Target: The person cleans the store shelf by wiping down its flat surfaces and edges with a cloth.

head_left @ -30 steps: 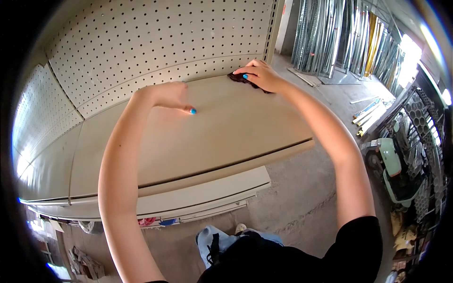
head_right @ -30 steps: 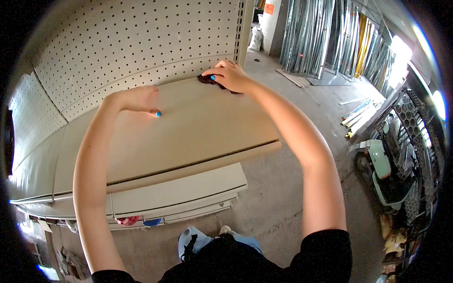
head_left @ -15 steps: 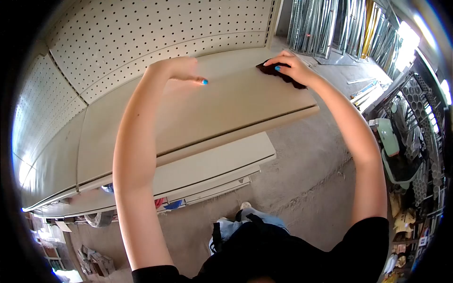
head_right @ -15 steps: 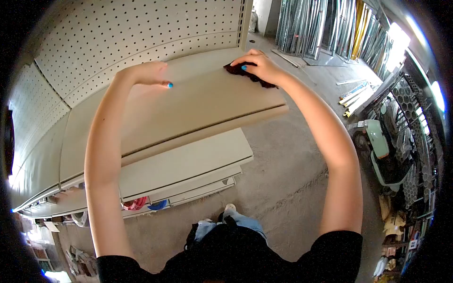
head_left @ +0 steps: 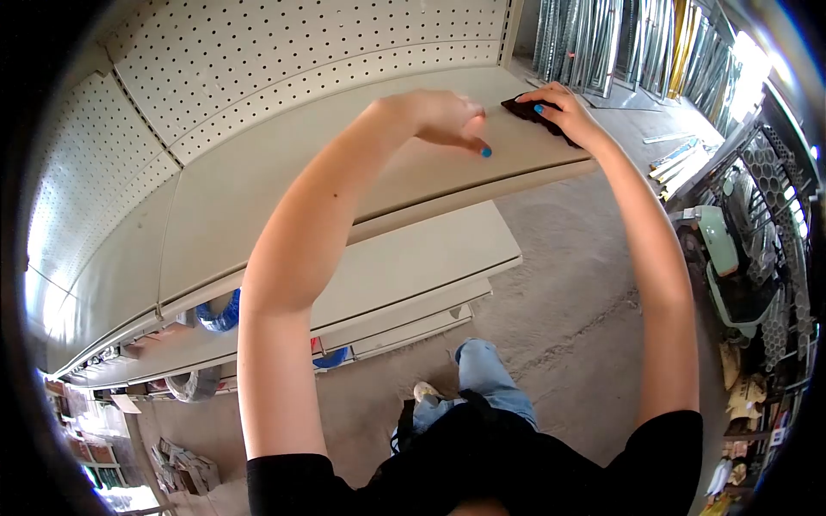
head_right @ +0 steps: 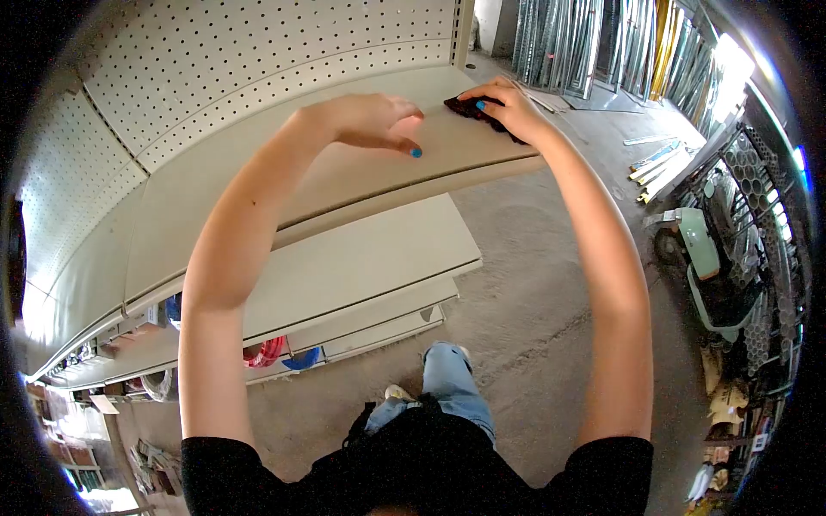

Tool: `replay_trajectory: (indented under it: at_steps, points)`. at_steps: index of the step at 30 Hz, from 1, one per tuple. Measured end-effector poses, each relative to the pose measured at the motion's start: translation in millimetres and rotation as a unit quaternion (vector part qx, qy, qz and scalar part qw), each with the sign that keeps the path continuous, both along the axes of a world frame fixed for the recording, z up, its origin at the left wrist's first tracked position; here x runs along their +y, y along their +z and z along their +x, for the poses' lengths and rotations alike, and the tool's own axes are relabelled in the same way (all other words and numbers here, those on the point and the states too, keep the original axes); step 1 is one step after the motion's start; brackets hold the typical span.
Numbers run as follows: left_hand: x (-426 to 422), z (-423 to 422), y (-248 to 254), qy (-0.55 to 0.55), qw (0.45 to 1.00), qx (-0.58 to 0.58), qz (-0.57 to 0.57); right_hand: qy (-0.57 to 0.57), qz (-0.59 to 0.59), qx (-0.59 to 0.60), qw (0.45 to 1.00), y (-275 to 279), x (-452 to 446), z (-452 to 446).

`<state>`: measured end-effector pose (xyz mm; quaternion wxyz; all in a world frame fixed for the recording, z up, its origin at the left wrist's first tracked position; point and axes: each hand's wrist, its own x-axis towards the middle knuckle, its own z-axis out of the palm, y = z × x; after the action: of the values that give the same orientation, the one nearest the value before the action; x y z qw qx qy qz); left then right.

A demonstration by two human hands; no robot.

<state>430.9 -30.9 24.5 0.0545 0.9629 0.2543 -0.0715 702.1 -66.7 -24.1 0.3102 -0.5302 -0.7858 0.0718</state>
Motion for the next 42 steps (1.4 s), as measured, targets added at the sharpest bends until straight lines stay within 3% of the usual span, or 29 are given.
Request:
replay_trajectory:
  at_steps: [5, 13, 14, 24, 26, 31, 35, 42]
  points:
    - [6, 0, -3, 0.019, 0.998, -0.037, -0.053, 0.023, 0.016, 0.007, 1.0, -9, 8, 11]
    - [7, 0, -3, -0.019, 0.999, -0.046, -0.013, 0.079, 0.005, 0.021, 0.997, -10, 15, 23]
    - [8, 1, -6, -0.015, 0.998, -0.054, -0.016, 0.097, 0.045, -0.027, 0.994, -8, 12, 25]
    - [0, 10, 8, 0.126, 0.985, -0.019, -0.117, 0.264, -0.065, 0.084, 0.959, 4, -15, 77]
    - [5, 0, -2, 0.086, 0.986, -0.062, -0.127, 0.275, -0.083, 0.097, 0.953, 6, -16, 78]
    - [0, -18, -4, 0.106, 0.975, -0.083, -0.176, 0.262, -0.087, 0.012, 0.961, 17, -4, 62]
    - [1, -27, 1, 0.162, 0.979, -0.047, -0.111, 0.265, -0.019, -0.111, 0.958, 21, 12, 25]
    - [-3, -27, 8, 0.234, 0.963, -0.021, -0.134, 0.262, 0.04, -0.177, 0.948, 10, 54, -71]
